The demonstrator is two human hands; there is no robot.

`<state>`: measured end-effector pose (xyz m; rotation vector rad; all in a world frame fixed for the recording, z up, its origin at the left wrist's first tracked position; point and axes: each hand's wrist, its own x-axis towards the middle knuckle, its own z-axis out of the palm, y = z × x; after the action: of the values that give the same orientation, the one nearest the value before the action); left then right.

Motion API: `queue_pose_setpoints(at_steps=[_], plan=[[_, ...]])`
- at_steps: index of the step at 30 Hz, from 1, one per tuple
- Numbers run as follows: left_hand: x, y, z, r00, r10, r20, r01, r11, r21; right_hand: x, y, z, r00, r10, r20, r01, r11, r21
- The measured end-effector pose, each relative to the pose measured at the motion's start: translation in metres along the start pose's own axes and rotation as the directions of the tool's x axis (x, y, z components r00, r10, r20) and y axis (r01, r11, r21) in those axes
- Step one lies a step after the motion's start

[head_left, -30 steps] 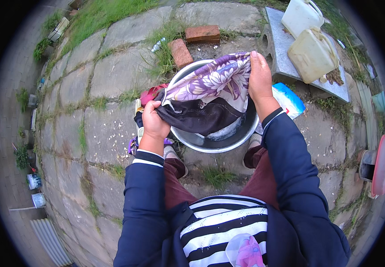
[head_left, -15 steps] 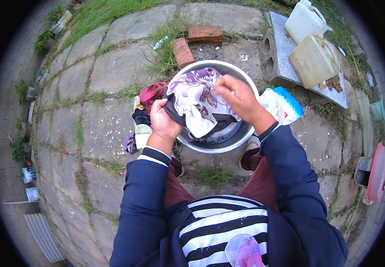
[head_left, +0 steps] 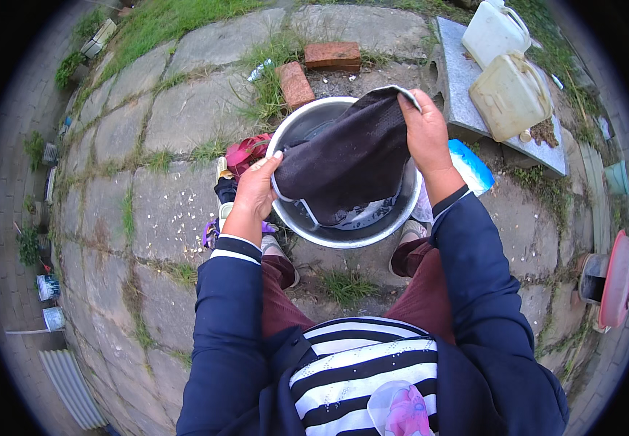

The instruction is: The person carries a basin of clothes and a mug into a paved courtyard, then fills a metal basin with water from an outdoor tap. They add detergent and a brush, sit on a small stool, and hand-wash several garments in the basin, scrubbing and rinsing them.

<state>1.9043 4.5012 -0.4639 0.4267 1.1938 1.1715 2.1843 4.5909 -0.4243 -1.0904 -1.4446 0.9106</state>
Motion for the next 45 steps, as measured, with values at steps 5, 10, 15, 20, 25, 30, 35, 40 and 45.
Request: queue_pose_setpoints(at_steps=[5, 10, 15, 20, 25, 30, 35, 40, 45], plan=[[-0.008, 0.028, 0.017, 0.861, 0.509, 0.007, -0.497, 0.843, -0.206, 0.001, -0.066, 0.008, 0.906, -0.401, -0.134, 0.413, 0.907, 0.076], [0.009, 0.036, -0.001, 0.807, 0.583, -0.098, -0.589, 0.806, -0.059, -0.026, -0.095, 0.011, 0.844, -0.522, 0.122, 0.530, 0.847, -0.043], [0.030, -0.014, -0.064, 0.856, 0.511, -0.080, -0.195, 0.463, 0.865, -0.084, -0.016, 0.039, 0.814, -0.043, 0.579, 0.219, 0.946, -0.238], [0.007, -0.037, -0.062, 0.794, 0.606, 0.052, -0.218, 0.205, 0.954, -0.123, 0.013, 0.061, 0.616, 0.220, 0.757, 0.052, 0.947, -0.318], [-0.036, -0.030, -0.023, 0.942, -0.332, -0.053, 0.235, 0.538, 0.809, -0.123, 0.006, 0.057, 0.757, 0.153, 0.635, -0.088, 0.987, -0.134], [-0.057, -0.083, -0.003, 0.976, -0.191, 0.100, 0.194, 0.981, -0.016, -0.122, -0.052, 0.066, 0.801, -0.152, 0.579, 0.104, 0.988, 0.115], [-0.052, -0.083, -0.012, 0.991, 0.064, 0.115, -0.030, 0.960, -0.279, -0.148, -0.071, 0.070, 0.567, -0.250, 0.785, 0.124, 0.968, 0.219], [-0.055, -0.047, 0.004, 0.956, 0.280, 0.086, -0.265, 0.951, -0.160, -0.133, -0.049, 0.058, 0.556, -0.180, 0.811, -0.086, 0.959, 0.271], [-0.062, -0.024, 0.019, 0.893, 0.438, 0.105, -0.440, 0.898, -0.002, -0.103, -0.009, 0.040, 0.776, 0.008, 0.631, 0.264, 0.904, -0.336]])
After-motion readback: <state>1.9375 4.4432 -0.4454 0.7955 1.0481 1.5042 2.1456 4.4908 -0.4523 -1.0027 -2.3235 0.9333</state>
